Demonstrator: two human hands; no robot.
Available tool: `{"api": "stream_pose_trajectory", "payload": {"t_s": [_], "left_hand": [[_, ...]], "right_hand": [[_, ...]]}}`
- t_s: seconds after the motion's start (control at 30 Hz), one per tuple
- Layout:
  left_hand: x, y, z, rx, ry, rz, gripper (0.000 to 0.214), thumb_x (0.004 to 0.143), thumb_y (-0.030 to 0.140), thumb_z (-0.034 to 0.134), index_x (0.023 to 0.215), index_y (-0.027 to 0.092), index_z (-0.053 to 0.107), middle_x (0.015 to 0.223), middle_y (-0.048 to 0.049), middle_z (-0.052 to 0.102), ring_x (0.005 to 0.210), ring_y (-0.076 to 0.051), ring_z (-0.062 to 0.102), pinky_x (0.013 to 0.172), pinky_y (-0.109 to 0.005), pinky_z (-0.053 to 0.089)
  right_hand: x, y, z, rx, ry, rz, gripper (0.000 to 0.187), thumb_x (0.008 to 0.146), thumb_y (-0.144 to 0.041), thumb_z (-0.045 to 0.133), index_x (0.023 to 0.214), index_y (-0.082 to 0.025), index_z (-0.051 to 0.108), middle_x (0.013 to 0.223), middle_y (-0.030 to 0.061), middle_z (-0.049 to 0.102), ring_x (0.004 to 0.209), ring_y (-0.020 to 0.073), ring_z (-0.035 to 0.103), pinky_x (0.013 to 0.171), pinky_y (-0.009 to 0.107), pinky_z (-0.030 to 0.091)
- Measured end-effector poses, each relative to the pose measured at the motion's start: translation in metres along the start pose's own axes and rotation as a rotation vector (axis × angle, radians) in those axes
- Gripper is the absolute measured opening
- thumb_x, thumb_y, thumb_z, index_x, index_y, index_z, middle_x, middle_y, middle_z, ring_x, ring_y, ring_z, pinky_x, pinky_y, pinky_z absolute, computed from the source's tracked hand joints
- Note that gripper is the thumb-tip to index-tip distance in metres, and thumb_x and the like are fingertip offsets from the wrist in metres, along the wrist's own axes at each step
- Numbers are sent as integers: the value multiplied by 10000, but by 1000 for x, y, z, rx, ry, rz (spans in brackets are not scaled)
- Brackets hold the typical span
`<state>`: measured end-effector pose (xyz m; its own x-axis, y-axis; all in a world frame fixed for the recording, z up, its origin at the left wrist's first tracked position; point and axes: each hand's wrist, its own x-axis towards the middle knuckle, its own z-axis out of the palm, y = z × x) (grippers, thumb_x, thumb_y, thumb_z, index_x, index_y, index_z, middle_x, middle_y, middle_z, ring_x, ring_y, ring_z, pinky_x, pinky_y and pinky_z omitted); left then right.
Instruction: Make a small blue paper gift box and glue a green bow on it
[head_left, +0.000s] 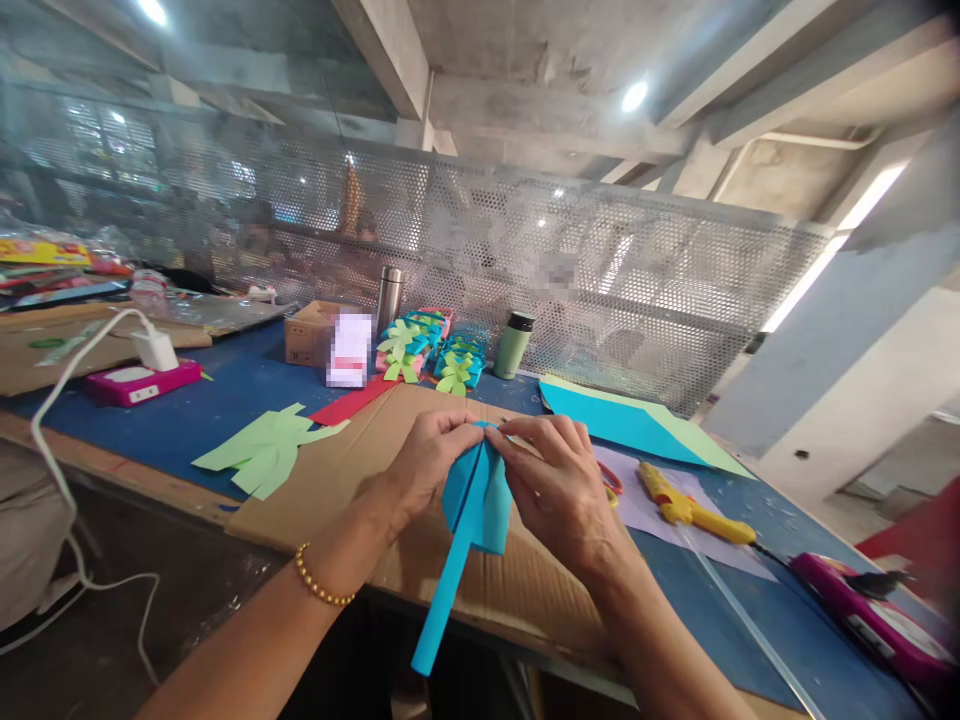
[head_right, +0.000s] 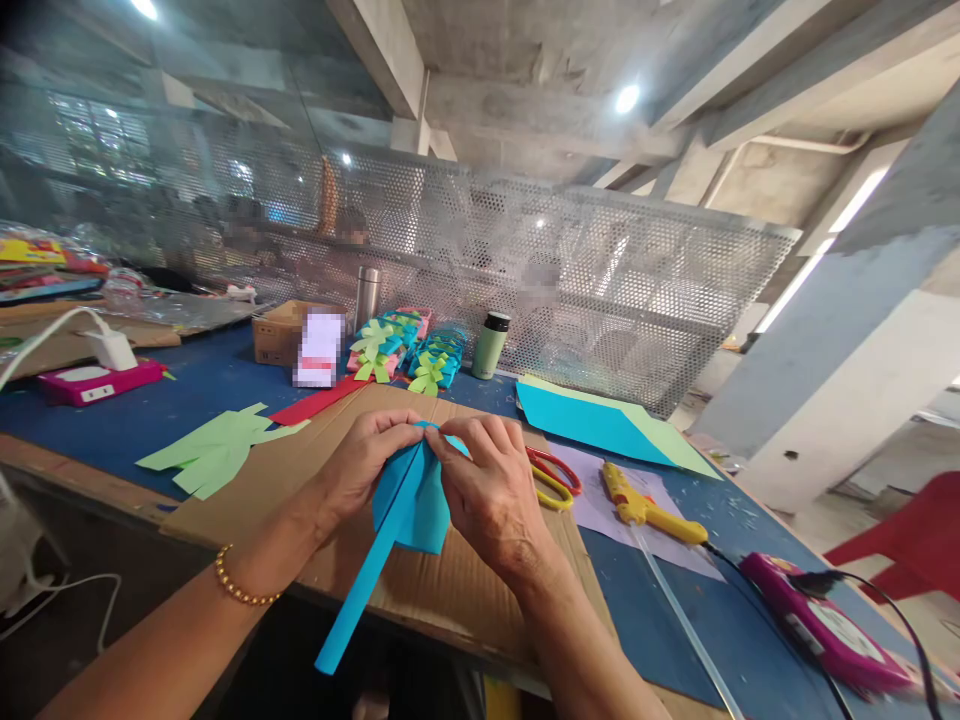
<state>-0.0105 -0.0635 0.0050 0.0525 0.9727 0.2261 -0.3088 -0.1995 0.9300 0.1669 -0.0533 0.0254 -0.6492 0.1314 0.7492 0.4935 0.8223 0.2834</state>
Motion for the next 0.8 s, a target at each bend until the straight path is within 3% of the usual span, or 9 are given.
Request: {"api": "stream_pose_trajectory", "payload": {"t_s": [0.4, 0.57, 0.8], "left_hand": [[0, 0, -1, 9, -108, 49, 268, 707, 381, 768, 776, 159, 635, 627, 54, 506, 542, -81, 411, 509, -214, 326], [1, -2, -2, 48, -90, 63, 248, 693, 356, 766, 779, 153, 652, 650, 42, 539, 557, -90, 452, 523, -221, 355], [6, -3, -4, -3, -11, 11, 248, 651, 316, 784, 803, 145, 688, 668, 21, 612, 572, -103, 518, 543, -226, 403]], "right_hand": [[-3, 3, 2, 45, 39, 36, 331, 984, -70, 523, 1219, -230, 692, 1071, 116, 711, 934, 266, 582, 764, 450, 475], [-5, 5, 5, 73, 39, 57, 395, 966, -46, 518, 1253, -259, 688, 1086, 104, 707, 958, 267, 595, 785, 457, 488], [-7, 1, 6, 110, 31, 63, 431, 929, -14, 507, 1281, -219, 649, 1151, 133, 668, 987, 267, 585, 821, 459, 494]]}}
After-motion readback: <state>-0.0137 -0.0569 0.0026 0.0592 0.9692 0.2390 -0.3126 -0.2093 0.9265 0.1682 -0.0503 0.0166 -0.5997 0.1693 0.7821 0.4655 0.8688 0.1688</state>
